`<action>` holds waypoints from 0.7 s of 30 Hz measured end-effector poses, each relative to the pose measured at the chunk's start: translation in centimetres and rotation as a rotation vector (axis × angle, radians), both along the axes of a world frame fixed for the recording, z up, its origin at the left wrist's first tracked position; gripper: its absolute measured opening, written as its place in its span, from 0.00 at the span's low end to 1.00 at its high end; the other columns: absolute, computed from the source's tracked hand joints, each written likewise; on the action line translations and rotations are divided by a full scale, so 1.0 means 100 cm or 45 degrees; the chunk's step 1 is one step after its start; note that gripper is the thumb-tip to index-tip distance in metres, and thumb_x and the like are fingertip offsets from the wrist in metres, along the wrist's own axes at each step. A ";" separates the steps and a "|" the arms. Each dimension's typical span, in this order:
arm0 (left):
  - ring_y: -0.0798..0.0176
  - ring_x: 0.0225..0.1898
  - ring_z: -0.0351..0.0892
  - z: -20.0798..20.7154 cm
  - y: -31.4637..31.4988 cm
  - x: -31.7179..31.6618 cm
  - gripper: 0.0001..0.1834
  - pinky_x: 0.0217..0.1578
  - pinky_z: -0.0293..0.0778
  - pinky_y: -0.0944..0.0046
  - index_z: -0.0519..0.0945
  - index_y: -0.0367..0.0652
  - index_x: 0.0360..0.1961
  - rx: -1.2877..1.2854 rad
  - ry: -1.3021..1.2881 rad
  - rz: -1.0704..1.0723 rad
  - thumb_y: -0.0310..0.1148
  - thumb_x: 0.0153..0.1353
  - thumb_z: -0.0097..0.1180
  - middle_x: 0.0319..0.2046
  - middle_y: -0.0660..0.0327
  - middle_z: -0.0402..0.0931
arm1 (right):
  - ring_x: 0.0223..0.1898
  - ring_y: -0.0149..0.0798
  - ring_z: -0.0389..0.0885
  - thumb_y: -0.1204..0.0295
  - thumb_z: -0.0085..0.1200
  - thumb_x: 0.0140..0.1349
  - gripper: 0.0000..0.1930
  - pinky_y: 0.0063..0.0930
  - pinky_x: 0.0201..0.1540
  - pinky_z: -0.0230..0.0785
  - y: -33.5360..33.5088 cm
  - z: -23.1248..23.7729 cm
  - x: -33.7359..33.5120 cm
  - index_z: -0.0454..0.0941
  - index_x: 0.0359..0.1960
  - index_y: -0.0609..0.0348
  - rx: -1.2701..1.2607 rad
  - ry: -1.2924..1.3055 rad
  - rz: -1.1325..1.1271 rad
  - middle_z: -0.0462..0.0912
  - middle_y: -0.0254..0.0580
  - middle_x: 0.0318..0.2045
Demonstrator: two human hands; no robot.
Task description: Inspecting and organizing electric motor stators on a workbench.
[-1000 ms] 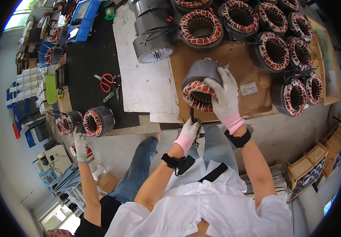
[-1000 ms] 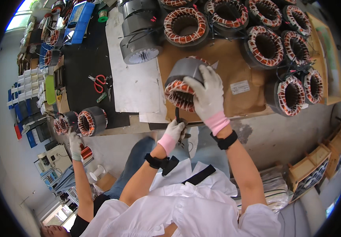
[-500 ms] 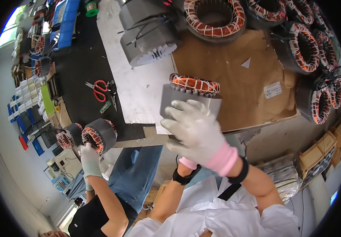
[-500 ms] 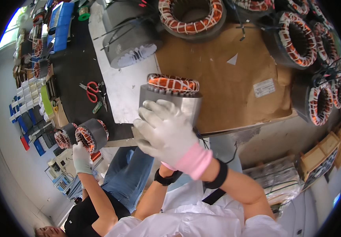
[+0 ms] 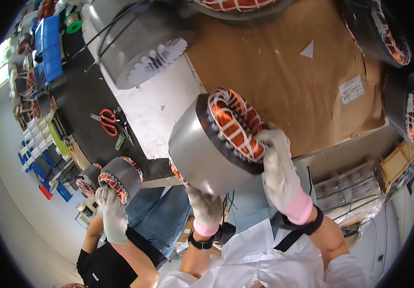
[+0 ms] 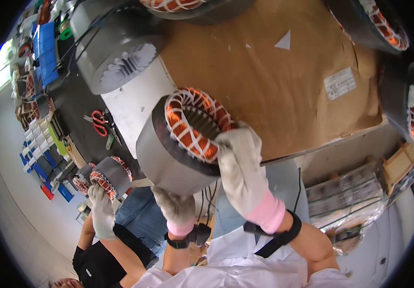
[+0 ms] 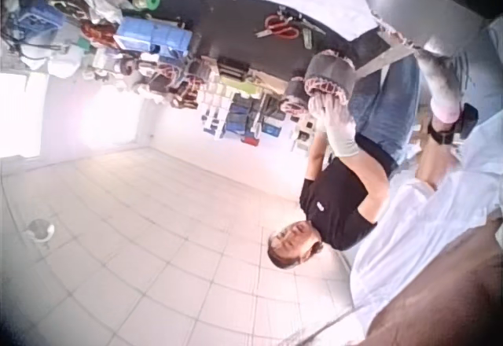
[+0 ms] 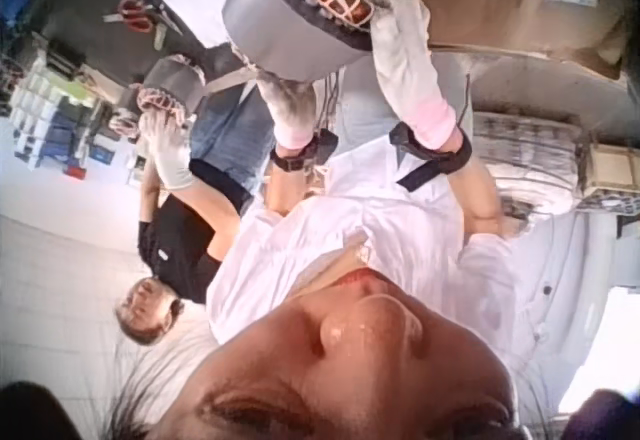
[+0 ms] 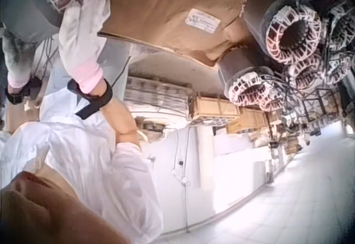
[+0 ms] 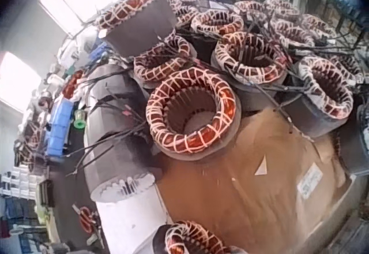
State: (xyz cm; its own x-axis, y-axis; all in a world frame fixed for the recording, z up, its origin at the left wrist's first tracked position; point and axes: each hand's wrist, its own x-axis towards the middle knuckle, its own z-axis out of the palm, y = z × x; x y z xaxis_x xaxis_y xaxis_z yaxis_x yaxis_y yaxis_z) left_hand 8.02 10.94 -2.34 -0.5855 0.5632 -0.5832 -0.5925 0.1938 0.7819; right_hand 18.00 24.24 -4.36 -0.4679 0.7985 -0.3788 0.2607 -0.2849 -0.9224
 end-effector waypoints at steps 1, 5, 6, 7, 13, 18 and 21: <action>0.60 0.60 0.58 0.009 -0.005 0.002 0.27 0.60 0.53 0.51 0.60 0.54 0.61 -0.084 -0.071 0.008 0.53 0.65 0.36 0.60 0.65 0.60 | 0.42 0.47 0.63 0.64 0.38 0.64 0.13 0.40 0.52 0.52 -0.005 0.004 0.006 0.69 0.38 0.62 -0.002 -0.033 0.039 0.68 0.46 0.35; 0.61 0.58 0.61 0.037 -0.018 0.020 0.32 0.58 0.57 0.52 0.63 0.52 0.58 -0.333 -0.291 0.173 0.56 0.57 0.49 0.56 0.65 0.64 | 0.44 0.47 0.64 0.67 0.40 0.61 0.11 0.41 0.57 0.49 -0.008 0.025 0.033 0.72 0.37 0.61 -0.078 -0.101 0.211 0.70 0.45 0.37; 0.61 0.58 0.61 0.038 -0.021 0.023 0.32 0.58 0.57 0.52 0.63 0.52 0.58 -0.354 -0.302 0.164 0.56 0.57 0.49 0.56 0.65 0.64 | 0.44 0.47 0.64 0.67 0.40 0.61 0.11 0.41 0.57 0.49 -0.011 0.023 0.036 0.72 0.37 0.61 -0.099 -0.112 0.201 0.70 0.45 0.37; 0.61 0.58 0.61 0.039 -0.023 0.026 0.31 0.58 0.57 0.53 0.64 0.51 0.58 -0.348 -0.259 0.206 0.55 0.58 0.49 0.56 0.65 0.64 | 0.44 0.46 0.65 0.69 0.40 0.59 0.11 0.41 0.57 0.50 -0.013 0.021 0.037 0.72 0.37 0.61 -0.025 -0.115 0.178 0.71 0.45 0.38; 0.62 0.58 0.60 0.037 -0.020 0.022 0.30 0.59 0.54 0.54 0.64 0.51 0.58 -0.381 -0.172 0.175 0.56 0.59 0.46 0.56 0.66 0.64 | 0.46 0.36 0.65 0.64 0.47 0.55 0.23 0.30 0.51 0.59 -0.035 -0.019 0.052 0.60 0.50 0.64 -0.285 -0.027 -0.254 0.64 0.45 0.45; 0.62 0.60 0.57 0.034 -0.016 0.031 0.35 0.60 0.52 0.54 0.62 0.53 0.59 -0.409 -0.145 0.192 0.60 0.56 0.47 0.58 0.66 0.60 | 0.47 0.35 0.65 0.56 0.49 0.56 0.31 0.30 0.52 0.58 -0.038 -0.031 0.053 0.54 0.54 0.64 -0.488 0.157 -0.273 0.64 0.44 0.45; 0.62 0.60 0.56 0.026 -0.022 0.039 0.37 0.61 0.51 0.55 0.60 0.53 0.60 -0.392 -0.122 0.191 0.63 0.55 0.46 0.59 0.66 0.58 | 0.46 0.34 0.65 0.53 0.47 0.57 0.31 0.29 0.52 0.58 -0.036 -0.032 0.049 0.54 0.53 0.63 -0.444 0.238 -0.241 0.64 0.43 0.46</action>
State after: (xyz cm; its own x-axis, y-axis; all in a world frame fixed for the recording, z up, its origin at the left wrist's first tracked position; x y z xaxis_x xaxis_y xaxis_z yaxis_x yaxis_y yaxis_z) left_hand 11.95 8.72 0.28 -0.5826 0.2638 -0.7687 -0.7003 0.3170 0.6396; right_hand 22.90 20.60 -7.60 -0.4115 0.7163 -0.5636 0.0116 -0.6142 -0.7891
